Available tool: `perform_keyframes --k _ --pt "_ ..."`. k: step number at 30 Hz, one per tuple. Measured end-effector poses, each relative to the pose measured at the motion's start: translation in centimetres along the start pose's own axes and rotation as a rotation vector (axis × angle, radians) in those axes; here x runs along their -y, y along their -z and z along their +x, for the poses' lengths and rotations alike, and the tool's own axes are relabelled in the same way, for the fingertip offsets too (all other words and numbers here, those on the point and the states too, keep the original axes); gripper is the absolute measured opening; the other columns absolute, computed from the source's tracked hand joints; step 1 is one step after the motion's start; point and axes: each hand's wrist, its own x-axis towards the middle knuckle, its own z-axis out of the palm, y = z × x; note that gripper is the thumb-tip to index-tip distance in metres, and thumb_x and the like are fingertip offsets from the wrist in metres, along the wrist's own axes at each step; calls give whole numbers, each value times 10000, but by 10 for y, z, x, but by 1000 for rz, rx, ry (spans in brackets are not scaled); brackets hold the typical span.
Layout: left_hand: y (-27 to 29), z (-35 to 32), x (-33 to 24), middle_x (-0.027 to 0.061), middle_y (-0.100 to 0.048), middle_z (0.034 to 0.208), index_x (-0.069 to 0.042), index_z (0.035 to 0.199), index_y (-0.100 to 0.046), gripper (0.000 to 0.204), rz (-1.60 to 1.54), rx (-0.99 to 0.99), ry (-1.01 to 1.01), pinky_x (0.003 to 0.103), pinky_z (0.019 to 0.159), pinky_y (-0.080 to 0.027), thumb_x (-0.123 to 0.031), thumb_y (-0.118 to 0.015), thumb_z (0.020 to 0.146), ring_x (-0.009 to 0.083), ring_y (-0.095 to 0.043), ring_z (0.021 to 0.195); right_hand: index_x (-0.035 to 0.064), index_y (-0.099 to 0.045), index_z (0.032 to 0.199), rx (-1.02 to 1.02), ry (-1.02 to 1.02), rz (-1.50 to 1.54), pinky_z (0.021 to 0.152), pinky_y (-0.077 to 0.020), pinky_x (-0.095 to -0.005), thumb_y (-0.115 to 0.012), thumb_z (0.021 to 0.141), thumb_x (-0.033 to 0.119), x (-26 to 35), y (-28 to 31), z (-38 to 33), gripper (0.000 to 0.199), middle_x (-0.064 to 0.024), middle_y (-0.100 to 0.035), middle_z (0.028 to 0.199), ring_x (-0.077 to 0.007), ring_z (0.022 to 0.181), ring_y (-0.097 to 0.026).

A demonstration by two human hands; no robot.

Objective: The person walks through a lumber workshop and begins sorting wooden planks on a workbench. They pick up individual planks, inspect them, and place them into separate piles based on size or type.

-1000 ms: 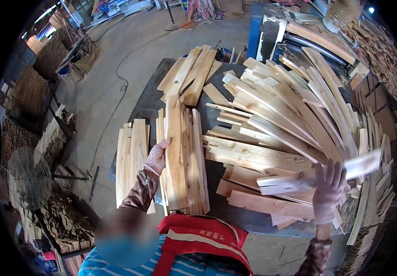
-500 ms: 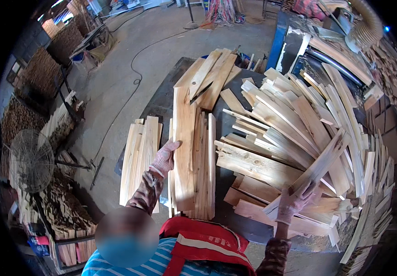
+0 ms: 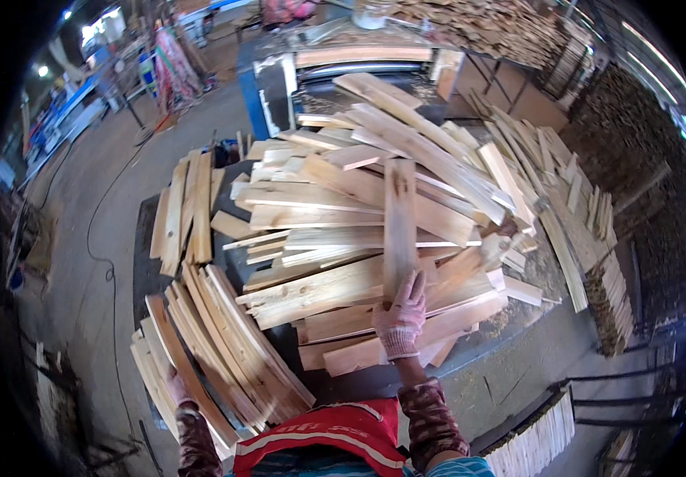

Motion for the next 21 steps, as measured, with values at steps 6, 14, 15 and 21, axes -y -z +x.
perform_keyframes --k 6,14,15,21 --pt "-50 -8 77 106 -679 1034 -33 1270 -585 418 -217 -7 159 350 790 -538 -294 -600 944 222 -640 901 8 -227 1518 82 -74 160 1099 -394 -482 -769 699 203 -5 12 -2 1001 -289 -320 1522 -474 1333 -406" --pt "-59 -19 52 93 -634 971 -92 1146 -532 291 -258 81 493 413 678 -557 -284 -615 942 265 -634 810 -20 -301 1509 94 -90 671 1100 -401 -386 -794 704 130 -3 16 -12 956 -231 -403 1480 -351 1331 -448" --pt "-59 -21 49 94 -633 968 -86 1143 -529 297 -222 97 481 416 680 -556 -282 -619 939 266 -635 814 -31 -307 1511 115 -117 781 1114 -387 -363 -793 721 112 -3 16 -15 939 -221 -415 1474 -319 1353 -436" --pt "-108 -31 -3 179 -443 1473 -53 1536 -304 742 393 -111 -137 419 1025 -464 -292 -663 933 299 -519 1258 4 -340 1513 126 -9 1014 1089 -417 -361 -756 763 109 43 21 -41 864 -216 -415 1482 -328 1312 -483"
